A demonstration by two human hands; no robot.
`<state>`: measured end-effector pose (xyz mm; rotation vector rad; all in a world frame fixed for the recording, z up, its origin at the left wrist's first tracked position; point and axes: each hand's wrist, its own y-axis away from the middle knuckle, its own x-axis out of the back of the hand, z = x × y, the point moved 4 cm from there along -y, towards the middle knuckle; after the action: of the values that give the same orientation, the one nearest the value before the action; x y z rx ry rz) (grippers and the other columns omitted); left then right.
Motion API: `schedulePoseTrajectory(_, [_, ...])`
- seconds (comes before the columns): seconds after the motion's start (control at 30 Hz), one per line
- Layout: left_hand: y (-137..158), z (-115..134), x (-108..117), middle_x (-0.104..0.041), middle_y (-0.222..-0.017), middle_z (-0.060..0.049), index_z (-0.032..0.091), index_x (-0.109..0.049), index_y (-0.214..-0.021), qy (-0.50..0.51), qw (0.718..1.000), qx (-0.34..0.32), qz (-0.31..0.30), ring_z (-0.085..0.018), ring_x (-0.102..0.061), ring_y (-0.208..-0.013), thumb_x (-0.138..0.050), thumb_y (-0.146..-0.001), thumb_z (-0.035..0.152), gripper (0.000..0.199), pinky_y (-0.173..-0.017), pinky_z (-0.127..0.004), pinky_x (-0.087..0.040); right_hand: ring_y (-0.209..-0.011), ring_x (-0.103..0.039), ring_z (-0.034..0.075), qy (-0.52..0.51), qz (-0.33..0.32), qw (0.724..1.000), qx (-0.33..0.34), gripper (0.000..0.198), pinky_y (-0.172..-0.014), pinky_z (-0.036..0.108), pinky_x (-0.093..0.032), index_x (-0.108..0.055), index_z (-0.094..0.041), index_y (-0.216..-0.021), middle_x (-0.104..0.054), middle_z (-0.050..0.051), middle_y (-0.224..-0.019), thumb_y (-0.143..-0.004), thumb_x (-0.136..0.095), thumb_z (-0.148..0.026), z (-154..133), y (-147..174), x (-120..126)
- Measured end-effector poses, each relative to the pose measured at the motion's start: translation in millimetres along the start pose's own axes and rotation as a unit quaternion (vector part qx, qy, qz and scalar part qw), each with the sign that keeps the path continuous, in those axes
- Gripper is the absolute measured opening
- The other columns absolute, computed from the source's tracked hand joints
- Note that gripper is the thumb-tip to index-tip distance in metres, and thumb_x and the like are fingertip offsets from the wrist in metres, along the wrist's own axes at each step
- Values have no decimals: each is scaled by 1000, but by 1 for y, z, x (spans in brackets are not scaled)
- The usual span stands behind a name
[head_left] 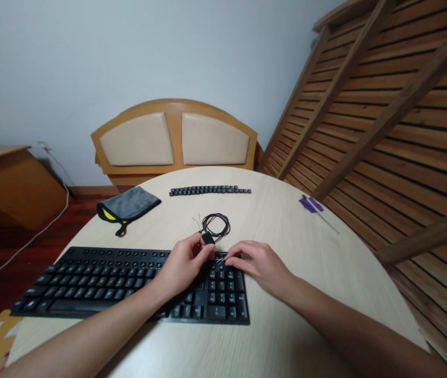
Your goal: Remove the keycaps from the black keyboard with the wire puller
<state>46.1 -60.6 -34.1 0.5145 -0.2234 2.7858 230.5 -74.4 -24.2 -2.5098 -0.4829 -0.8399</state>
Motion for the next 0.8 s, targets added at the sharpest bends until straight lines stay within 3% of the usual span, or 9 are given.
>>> schedulePoseTrajectory(0.2, [1, -1, -1, -61, -70, -2, 17, -58, -75, 4, 1000, 0, -7, -16, -55, -67, -53, -91, 38, 27, -64, -28, -43, -74, -65, 15, -116, 76, 986, -97, 22, -68, 27, -51, -66, -19, -92, -69, 2, -81, -86, -65, -40, 39, -7, 11])
schedulePoseTrajectory(0.37, [2, -3, -2, -62, -71, -2, 17, -58, -76, 3, 1000, 3, -10, -17, -56, -68, -53, -91, 38, 27, -64, -29, -44, -82, -67, 18, -140, 105, 976, -128, 26, -77, 32, -55, -67, -16, -95, -72, 7, -90, -80, -69, -37, 71, -14, 23])
schedulePoseTrajectory(0.57, [2, -1, -2, -62, -71, -2, 17, -56, -76, -4, 1000, 0, -9, -17, -56, -68, -52, -91, 39, 27, -65, -30, -44, -90, -70, 19, 44, 118, 987, -104, 24, -87, 36, -55, -71, -17, -105, -74, 8, -104, -82, -65, -20, 90, -24, 45])
schedulePoseTrajectory(0.8, [2, 0, -2, -61, -69, -2, 18, -55, -74, -13, 1000, 0, -7, -16, -56, -67, -52, -91, 38, 27, -64, -29, -43, -88, -69, 21, 184, 161, 962, -117, 21, -88, 36, -51, -73, -18, -95, -73, 8, -99, -78, -66, -11, 125, -61, 80])
